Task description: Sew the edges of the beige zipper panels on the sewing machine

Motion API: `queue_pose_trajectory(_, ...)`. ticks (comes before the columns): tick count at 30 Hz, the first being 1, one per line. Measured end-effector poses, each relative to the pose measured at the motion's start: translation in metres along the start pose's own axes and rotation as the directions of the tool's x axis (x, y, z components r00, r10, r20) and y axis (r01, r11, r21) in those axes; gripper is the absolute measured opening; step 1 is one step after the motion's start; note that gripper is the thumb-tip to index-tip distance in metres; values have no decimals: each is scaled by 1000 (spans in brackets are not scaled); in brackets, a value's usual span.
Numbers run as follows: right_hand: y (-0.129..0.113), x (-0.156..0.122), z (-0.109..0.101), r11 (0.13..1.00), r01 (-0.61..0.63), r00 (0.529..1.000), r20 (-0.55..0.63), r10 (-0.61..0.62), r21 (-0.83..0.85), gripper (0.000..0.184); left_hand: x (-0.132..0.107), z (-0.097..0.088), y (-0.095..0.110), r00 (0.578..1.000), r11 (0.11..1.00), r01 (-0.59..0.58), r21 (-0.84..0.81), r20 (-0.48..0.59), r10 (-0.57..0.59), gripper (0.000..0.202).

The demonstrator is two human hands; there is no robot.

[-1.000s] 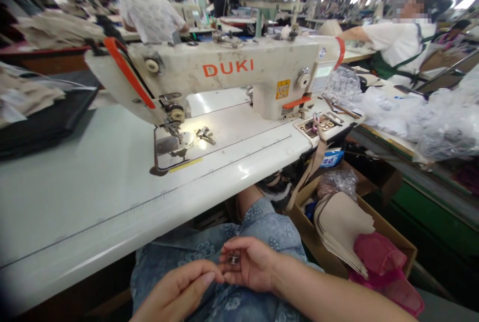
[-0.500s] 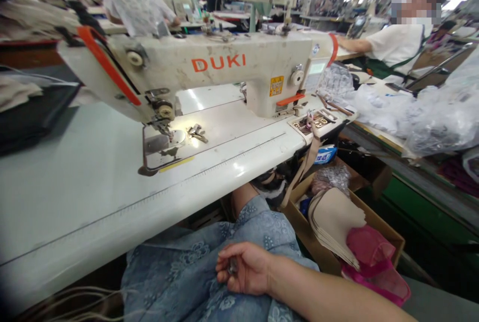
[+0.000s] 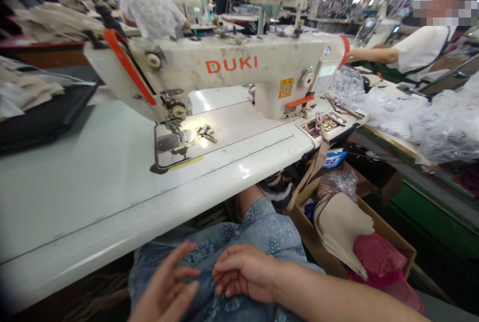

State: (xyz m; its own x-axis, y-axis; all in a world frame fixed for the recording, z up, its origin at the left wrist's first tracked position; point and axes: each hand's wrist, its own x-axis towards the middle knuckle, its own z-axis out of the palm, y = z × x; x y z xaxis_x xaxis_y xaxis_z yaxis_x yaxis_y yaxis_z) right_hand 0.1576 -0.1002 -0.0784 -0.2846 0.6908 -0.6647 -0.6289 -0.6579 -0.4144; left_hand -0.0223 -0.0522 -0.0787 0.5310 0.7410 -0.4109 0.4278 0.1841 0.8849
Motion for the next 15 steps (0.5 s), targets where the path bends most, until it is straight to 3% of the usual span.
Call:
queue_pose_trajectory(1, -2, -3, 4, 999, 21, 999, 38, -20, -24, 27, 2, 8, -4, 994, 1000, 0, -23, 112, 3, 47)
queue_pose_trajectory(4, -11, -12, 4, 998, 45, 989, 143, -39, -36, 31, 11, 22, -9, 915, 998, 21, -65, 403, 7, 41)
queue_pose_trajectory(5, -13, -13, 1, 999, 45, 986, 160, -41, -22, 32, 13, 21, -8, 905, 997, 43, -66, 425, -10, 39)
queue_pose_trajectory(8, -17, -11, -15, 999, 25, 989, 145, -31, 47, 28, 18, 7, 10, 927, 996, 79, -40, 370, -59, 46)
queue_pose_trajectory(11, -12, -1, -27, 994, -38, 993, 119, 26, 104, 17, 16, -6, 46, 935, 999, -41, 11, 353, 34, 46)
queue_pose_trajectory(15, -4, 10, -26, 962, -127, 988, 111, 103, 242, 8, 8, -16, 92, 901, 967, -230, 107, 400, 170, 38)
